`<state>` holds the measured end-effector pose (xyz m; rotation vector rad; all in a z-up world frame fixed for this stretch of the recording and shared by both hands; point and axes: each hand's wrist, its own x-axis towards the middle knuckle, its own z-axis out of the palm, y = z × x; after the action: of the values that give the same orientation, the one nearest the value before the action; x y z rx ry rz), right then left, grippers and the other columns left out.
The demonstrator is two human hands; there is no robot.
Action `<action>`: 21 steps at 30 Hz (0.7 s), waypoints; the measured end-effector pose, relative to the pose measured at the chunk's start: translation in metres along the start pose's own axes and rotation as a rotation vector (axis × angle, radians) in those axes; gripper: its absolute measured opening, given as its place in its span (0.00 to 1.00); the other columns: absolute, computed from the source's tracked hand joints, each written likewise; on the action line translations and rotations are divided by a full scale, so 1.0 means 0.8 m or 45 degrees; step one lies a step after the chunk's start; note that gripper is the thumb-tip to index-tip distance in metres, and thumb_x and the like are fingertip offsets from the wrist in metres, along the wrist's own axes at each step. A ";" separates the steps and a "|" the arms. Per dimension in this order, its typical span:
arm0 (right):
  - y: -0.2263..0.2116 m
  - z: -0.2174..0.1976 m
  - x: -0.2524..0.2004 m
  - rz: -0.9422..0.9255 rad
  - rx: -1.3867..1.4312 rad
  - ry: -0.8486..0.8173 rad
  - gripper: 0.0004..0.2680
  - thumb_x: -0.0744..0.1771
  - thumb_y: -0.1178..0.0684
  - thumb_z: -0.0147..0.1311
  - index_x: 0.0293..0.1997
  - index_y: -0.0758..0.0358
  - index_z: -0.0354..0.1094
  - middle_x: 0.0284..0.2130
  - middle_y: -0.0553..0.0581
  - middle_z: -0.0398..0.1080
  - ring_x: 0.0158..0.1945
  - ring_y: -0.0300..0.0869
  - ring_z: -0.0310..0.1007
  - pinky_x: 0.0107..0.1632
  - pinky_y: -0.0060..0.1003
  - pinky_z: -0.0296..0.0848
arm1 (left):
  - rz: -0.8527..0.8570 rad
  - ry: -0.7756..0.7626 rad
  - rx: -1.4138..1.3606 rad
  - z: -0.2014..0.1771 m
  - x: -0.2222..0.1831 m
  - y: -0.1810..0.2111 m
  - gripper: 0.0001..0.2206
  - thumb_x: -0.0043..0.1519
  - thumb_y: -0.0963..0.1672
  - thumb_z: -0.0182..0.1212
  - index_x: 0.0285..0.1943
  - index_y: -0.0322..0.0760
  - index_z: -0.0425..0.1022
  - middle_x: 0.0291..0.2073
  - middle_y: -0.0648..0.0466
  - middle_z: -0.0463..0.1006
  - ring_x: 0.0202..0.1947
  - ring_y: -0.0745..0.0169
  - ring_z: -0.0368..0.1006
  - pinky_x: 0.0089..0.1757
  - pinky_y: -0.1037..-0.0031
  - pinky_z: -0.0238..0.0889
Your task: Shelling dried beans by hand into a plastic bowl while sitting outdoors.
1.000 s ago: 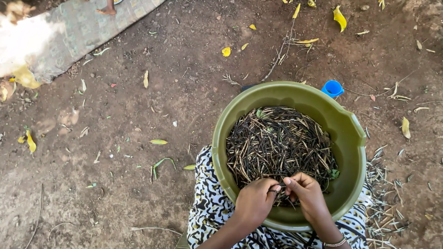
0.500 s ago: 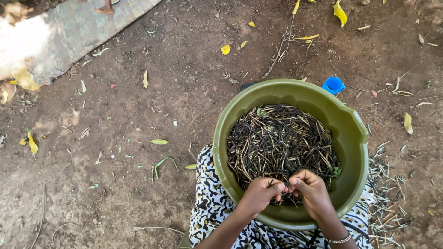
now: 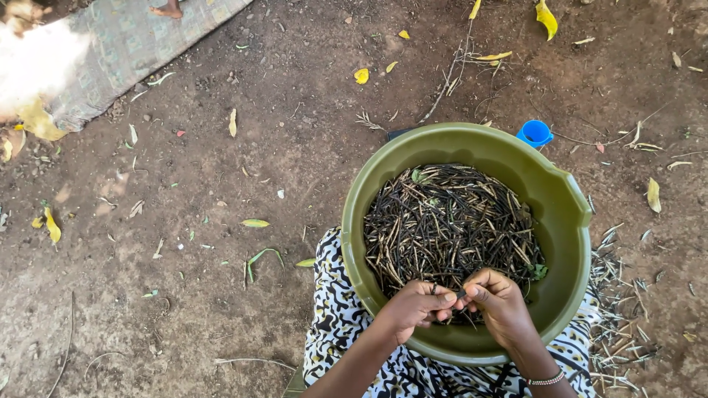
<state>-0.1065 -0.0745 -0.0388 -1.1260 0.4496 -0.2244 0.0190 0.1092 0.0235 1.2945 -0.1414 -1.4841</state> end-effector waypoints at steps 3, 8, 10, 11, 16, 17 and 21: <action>-0.005 0.006 -0.001 -0.040 0.027 -0.029 0.05 0.66 0.58 0.63 0.34 0.68 0.72 0.25 0.63 0.75 0.26 0.46 0.77 0.28 0.34 0.70 | -0.021 -0.058 -0.087 -0.001 -0.004 0.005 0.09 0.71 0.50 0.61 0.42 0.48 0.82 0.19 0.68 0.73 0.17 0.78 0.52 0.25 0.81 0.41; -0.001 0.004 -0.001 -0.010 0.024 0.023 0.04 0.67 0.59 0.63 0.37 0.69 0.74 0.25 0.63 0.77 0.28 0.46 0.79 0.29 0.34 0.72 | 0.012 0.003 -0.092 0.007 0.000 0.001 0.10 0.72 0.49 0.60 0.44 0.46 0.82 0.19 0.67 0.70 0.18 0.79 0.53 0.25 0.83 0.40; -0.004 0.008 0.000 0.001 -0.006 0.070 0.03 0.67 0.60 0.62 0.37 0.68 0.74 0.25 0.62 0.78 0.28 0.45 0.78 0.30 0.35 0.72 | 0.071 0.083 -0.005 0.011 0.007 -0.007 0.10 0.72 0.50 0.59 0.45 0.47 0.82 0.21 0.66 0.71 0.21 0.79 0.56 0.27 0.82 0.42; -0.005 0.010 0.001 0.015 -0.018 0.110 0.03 0.67 0.59 0.62 0.38 0.68 0.75 0.25 0.62 0.77 0.29 0.45 0.77 0.30 0.35 0.72 | 0.150 0.107 -0.032 0.012 0.013 -0.013 0.10 0.72 0.48 0.60 0.48 0.42 0.82 0.24 0.62 0.74 0.28 0.73 0.64 0.39 0.77 0.52; -0.012 0.019 -0.002 0.164 0.044 0.082 0.05 0.68 0.60 0.60 0.46 0.71 0.76 0.27 0.63 0.76 0.28 0.49 0.76 0.34 0.39 0.76 | 0.294 0.117 -0.112 0.019 0.007 -0.005 0.07 0.71 0.43 0.60 0.46 0.35 0.82 0.38 0.51 0.84 0.45 0.64 0.80 0.55 0.73 0.71; -0.011 0.020 -0.004 0.125 0.064 0.075 0.05 0.67 0.61 0.61 0.43 0.72 0.76 0.26 0.64 0.75 0.28 0.49 0.75 0.34 0.39 0.76 | 0.244 0.144 -0.062 0.021 0.004 -0.002 0.10 0.72 0.45 0.58 0.48 0.36 0.84 0.38 0.52 0.86 0.40 0.70 0.76 0.46 0.76 0.62; -0.004 0.011 -0.002 0.128 0.031 0.118 0.05 0.66 0.61 0.63 0.42 0.74 0.77 0.28 0.64 0.76 0.31 0.47 0.75 0.36 0.39 0.78 | 0.290 0.165 0.033 0.022 -0.004 0.004 0.12 0.70 0.48 0.62 0.51 0.37 0.85 0.37 0.53 0.87 0.20 0.80 0.56 0.28 0.84 0.50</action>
<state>-0.1038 -0.0684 -0.0322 -1.0692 0.5830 -0.1943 0.0073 0.1012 0.0349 1.3441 -0.2162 -1.2056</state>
